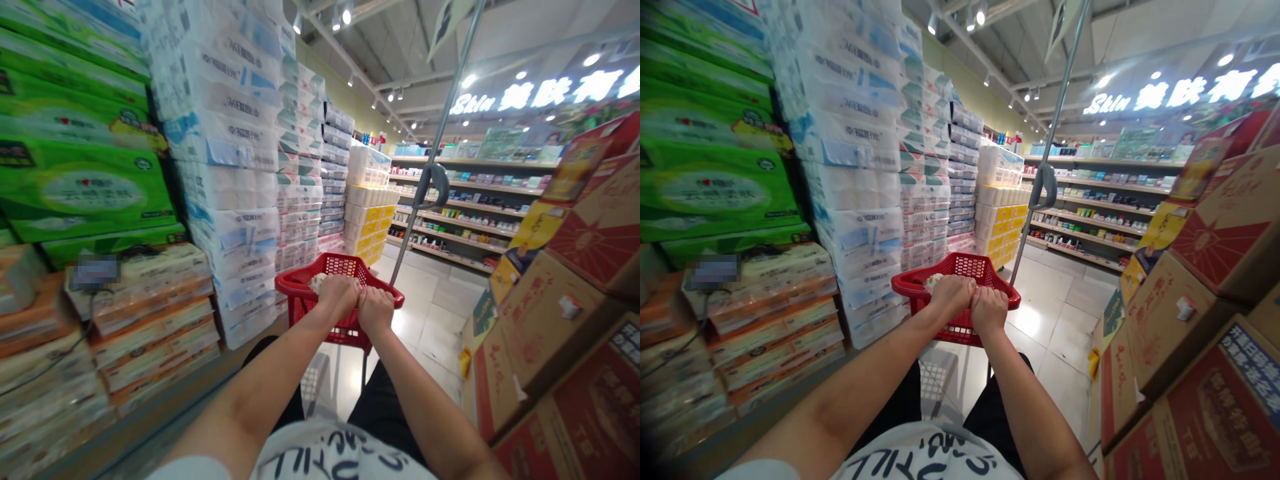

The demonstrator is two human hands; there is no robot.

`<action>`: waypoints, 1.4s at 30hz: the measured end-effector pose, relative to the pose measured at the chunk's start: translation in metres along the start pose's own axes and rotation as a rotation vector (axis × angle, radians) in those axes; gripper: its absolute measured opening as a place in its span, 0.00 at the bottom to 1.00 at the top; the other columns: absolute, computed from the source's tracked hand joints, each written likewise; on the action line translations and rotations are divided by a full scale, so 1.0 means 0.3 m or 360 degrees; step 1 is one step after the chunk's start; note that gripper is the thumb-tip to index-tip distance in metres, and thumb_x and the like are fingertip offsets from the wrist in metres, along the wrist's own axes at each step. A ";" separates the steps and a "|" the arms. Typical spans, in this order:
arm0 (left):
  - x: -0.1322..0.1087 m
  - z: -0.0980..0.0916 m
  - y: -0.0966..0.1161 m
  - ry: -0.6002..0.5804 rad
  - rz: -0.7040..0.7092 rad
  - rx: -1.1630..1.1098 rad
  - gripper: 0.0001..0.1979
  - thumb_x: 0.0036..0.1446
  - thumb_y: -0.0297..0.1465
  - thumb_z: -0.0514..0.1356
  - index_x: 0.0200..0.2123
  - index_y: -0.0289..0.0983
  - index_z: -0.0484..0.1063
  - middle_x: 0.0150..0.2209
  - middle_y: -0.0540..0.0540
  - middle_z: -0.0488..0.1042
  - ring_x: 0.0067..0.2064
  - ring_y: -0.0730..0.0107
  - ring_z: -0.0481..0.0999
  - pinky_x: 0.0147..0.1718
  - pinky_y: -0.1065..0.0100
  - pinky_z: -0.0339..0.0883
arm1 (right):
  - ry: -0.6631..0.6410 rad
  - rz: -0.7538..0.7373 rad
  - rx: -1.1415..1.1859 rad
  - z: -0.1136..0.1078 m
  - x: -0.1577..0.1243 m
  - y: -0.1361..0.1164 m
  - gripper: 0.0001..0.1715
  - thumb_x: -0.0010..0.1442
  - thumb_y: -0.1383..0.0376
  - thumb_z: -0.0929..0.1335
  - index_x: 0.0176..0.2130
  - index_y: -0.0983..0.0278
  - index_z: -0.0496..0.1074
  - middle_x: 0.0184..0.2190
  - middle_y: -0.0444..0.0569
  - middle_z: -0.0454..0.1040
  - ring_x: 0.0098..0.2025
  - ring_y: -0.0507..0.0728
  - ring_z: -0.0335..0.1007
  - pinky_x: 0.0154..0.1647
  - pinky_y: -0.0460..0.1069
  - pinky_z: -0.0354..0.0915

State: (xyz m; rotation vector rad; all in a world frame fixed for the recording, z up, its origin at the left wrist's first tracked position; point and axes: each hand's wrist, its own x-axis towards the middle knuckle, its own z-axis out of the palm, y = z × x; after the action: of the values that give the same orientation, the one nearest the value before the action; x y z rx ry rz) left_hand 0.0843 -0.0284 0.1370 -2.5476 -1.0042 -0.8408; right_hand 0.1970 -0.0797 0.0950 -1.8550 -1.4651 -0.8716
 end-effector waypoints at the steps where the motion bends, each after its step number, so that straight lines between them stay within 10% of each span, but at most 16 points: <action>1: -0.017 0.015 -0.004 0.0094 0.0060 -0.0010 0.18 0.65 0.32 0.46 0.39 0.33 0.75 0.36 0.37 0.79 0.40 0.57 0.78 0.42 0.56 0.68 | 0.0009 -0.0007 0.0006 0.001 -0.002 0.000 0.20 0.68 0.66 0.57 0.29 0.64 0.71 0.28 0.50 0.75 0.33 0.57 0.66 0.41 0.53 0.49; 6: -0.103 0.080 -0.024 0.0448 0.0466 -0.0062 0.20 0.62 0.30 0.50 0.55 0.33 0.68 0.51 0.37 0.75 0.52 0.55 0.72 0.52 0.52 0.64 | 0.0062 -0.0049 0.0023 0.010 -0.009 0.014 0.18 0.67 0.66 0.59 0.30 0.63 0.70 0.28 0.49 0.74 0.33 0.57 0.65 0.41 0.53 0.49; 13: 0.002 0.016 0.020 0.0090 -0.0043 -0.0079 0.14 0.63 0.31 0.49 0.39 0.37 0.75 0.38 0.41 0.78 0.41 0.60 0.76 0.44 0.58 0.67 | 0.0015 -0.0109 0.0054 0.021 0.006 0.032 0.19 0.68 0.65 0.58 0.32 0.63 0.72 0.29 0.49 0.75 0.33 0.57 0.66 0.41 0.52 0.50; 19: -0.075 0.061 -0.021 0.0357 0.0221 -0.0062 0.19 0.63 0.32 0.51 0.56 0.38 0.68 0.56 0.42 0.72 0.60 0.55 0.65 0.59 0.53 0.57 | 0.0065 -0.0208 0.0125 0.035 -0.007 0.032 0.16 0.68 0.66 0.58 0.40 0.65 0.73 0.35 0.51 0.77 0.38 0.57 0.68 0.46 0.52 0.52; 36: -0.069 0.060 0.000 0.0314 0.0155 -0.0153 0.17 0.64 0.32 0.49 0.53 0.36 0.70 0.53 0.41 0.75 0.56 0.56 0.70 0.56 0.50 0.61 | -0.0189 -0.0035 0.0398 -0.021 0.005 0.045 0.18 0.66 0.66 0.58 0.46 0.66 0.74 0.41 0.53 0.78 0.43 0.58 0.70 0.51 0.52 0.56; 42: -0.036 0.007 -0.001 0.0366 -0.0136 -0.0721 0.22 0.69 0.32 0.40 0.56 0.37 0.66 0.53 0.42 0.75 0.54 0.66 0.73 0.53 0.60 0.67 | -0.0028 -0.0038 0.0668 -0.085 0.106 -0.009 0.28 0.68 0.61 0.56 0.63 0.70 0.57 0.58 0.58 0.67 0.59 0.59 0.61 0.58 0.53 0.57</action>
State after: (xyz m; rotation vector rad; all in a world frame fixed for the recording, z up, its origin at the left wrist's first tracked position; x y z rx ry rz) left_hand 0.0788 -0.0331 0.1288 -2.6857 -0.9401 -1.4957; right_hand 0.1967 -0.0812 0.1358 -1.5372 -1.5450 -0.5082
